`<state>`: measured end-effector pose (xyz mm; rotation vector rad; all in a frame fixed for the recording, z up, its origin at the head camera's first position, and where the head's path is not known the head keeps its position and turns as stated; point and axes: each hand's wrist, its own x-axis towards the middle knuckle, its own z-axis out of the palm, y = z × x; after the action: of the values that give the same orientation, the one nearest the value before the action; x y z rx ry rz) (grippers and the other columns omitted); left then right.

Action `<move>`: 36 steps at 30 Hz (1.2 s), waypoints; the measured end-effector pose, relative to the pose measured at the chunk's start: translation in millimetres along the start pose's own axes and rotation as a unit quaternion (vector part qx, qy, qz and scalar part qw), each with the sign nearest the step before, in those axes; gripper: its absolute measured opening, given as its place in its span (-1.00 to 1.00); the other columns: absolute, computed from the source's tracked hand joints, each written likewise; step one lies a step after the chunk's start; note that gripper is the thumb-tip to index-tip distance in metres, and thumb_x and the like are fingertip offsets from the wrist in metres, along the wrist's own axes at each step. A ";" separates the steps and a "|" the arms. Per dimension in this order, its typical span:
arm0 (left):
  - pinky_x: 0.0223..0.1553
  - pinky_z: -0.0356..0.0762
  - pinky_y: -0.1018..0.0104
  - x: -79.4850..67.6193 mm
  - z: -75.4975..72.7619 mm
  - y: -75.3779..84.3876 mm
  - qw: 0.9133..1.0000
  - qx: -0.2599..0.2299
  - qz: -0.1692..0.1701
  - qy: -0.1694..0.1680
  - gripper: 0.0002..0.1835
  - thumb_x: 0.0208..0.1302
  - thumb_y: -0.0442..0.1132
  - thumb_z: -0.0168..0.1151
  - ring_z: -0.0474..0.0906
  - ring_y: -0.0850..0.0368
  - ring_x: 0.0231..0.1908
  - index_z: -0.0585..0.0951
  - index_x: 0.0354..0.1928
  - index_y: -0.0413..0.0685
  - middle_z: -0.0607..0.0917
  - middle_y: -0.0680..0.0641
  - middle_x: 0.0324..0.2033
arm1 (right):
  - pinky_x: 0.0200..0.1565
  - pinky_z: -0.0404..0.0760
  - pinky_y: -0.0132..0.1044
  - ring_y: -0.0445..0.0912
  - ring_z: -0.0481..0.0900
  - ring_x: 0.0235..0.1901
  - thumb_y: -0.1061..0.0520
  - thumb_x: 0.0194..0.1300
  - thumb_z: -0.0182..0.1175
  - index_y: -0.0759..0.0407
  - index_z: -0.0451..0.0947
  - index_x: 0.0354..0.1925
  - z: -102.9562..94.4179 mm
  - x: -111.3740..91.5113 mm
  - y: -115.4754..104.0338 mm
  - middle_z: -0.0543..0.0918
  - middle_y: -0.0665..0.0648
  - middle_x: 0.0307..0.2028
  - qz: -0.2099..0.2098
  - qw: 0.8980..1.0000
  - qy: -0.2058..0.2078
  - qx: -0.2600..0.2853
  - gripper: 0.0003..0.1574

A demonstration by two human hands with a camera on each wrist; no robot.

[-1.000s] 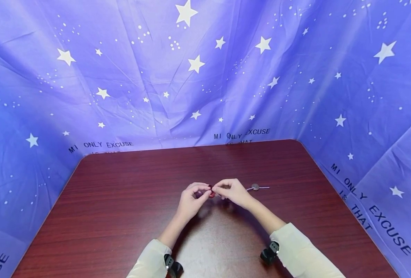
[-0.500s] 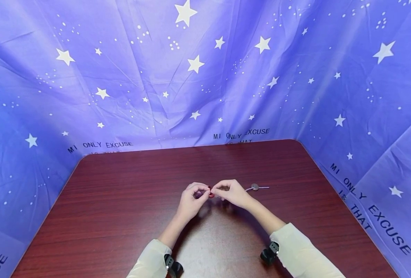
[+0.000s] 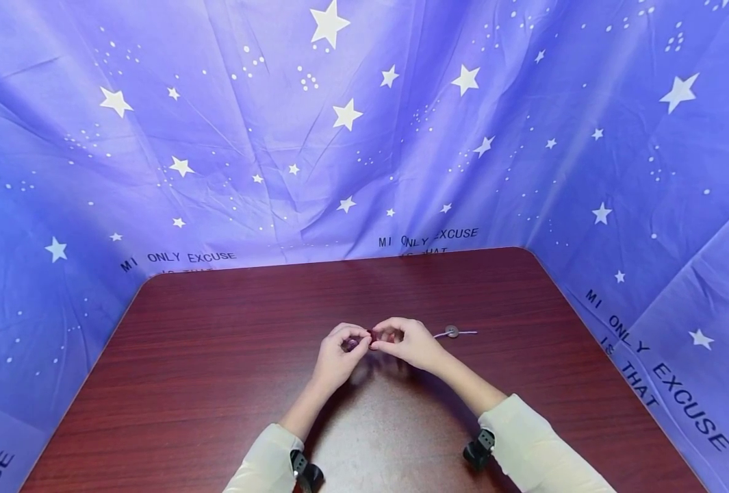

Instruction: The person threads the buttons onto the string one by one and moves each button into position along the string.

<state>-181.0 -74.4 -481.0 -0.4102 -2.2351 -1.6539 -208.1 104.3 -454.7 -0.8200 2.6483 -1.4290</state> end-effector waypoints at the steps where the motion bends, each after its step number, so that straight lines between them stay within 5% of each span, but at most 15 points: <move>1: -0.39 0.51 0.42 0.2 0.7 -4.6 1.000 -0.002 -0.002 0.001 -0.95 0.05 -0.43 0.34 0.47 0.26 -0.40 0.65 -0.41 -0.19 0.66 -0.13 -0.35 | -0.50 0.44 -0.46 -0.29 0.43 -0.56 0.01 0.07 0.37 0.14 0.62 -0.15 -0.2 -0.1 -0.3 0.64 0.00 -0.49 -0.005 1.000 0.001 0.000 -0.62; 17: -0.36 0.50 0.46 -0.5 -1.3 -13.3 1.000 -0.012 -0.013 -0.020 -0.92 0.13 -0.27 0.33 0.47 0.32 -0.39 0.66 -0.38 -0.14 0.66 -0.05 -0.33 | -0.49 0.44 -0.47 -0.30 0.41 -0.54 0.10 0.07 0.37 0.08 0.61 -0.14 1.2 0.9 2.4 0.61 -0.05 -0.46 -0.077 0.996 0.003 -0.038 -0.66; 23: -0.36 0.52 0.26 -1.4 -0.9 -9.0 0.999 -0.005 -0.031 -0.020 -0.94 0.10 -0.37 0.32 0.51 0.03 -0.37 0.65 -0.39 -0.24 0.67 -0.13 -0.32 | -0.47 0.44 -0.48 -0.24 0.44 -0.53 0.08 0.08 0.37 0.08 0.61 -0.14 0.3 -0.2 1.2 0.60 -0.05 -0.46 -0.073 0.996 0.002 -0.052 -0.67; 27: -0.37 0.47 0.39 -2.4 -5.2 9.7 0.999 -0.002 -0.032 -0.027 -0.93 0.11 -0.41 0.30 0.50 -0.12 -0.36 0.63 -0.38 -0.31 0.65 -0.21 -0.31 | -0.45 0.44 -0.48 -0.17 0.48 -0.50 0.06 0.08 0.37 0.07 0.61 -0.14 -0.7 -0.9 -0.5 0.60 -0.02 -0.45 -0.059 0.997 -0.003 -0.056 -0.67; 36: -0.38 0.47 0.50 -3.6 -11.7 26.0 0.999 -0.003 -0.028 -0.043 -0.94 0.14 -0.44 0.26 0.46 0.29 -0.43 0.62 -0.34 -0.33 0.63 -0.21 -0.39 | -0.47 0.42 -0.48 -0.21 0.45 -0.50 0.07 0.08 0.36 0.06 0.61 -0.15 -2.9 -1.7 1.2 0.59 -0.03 -0.46 -0.048 0.997 -0.007 -0.062 -0.68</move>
<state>-165.8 -78.3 -456.9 -0.4321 -2.3246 -1.7020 -207.8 107.8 -454.4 -0.9778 2.7453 -1.2814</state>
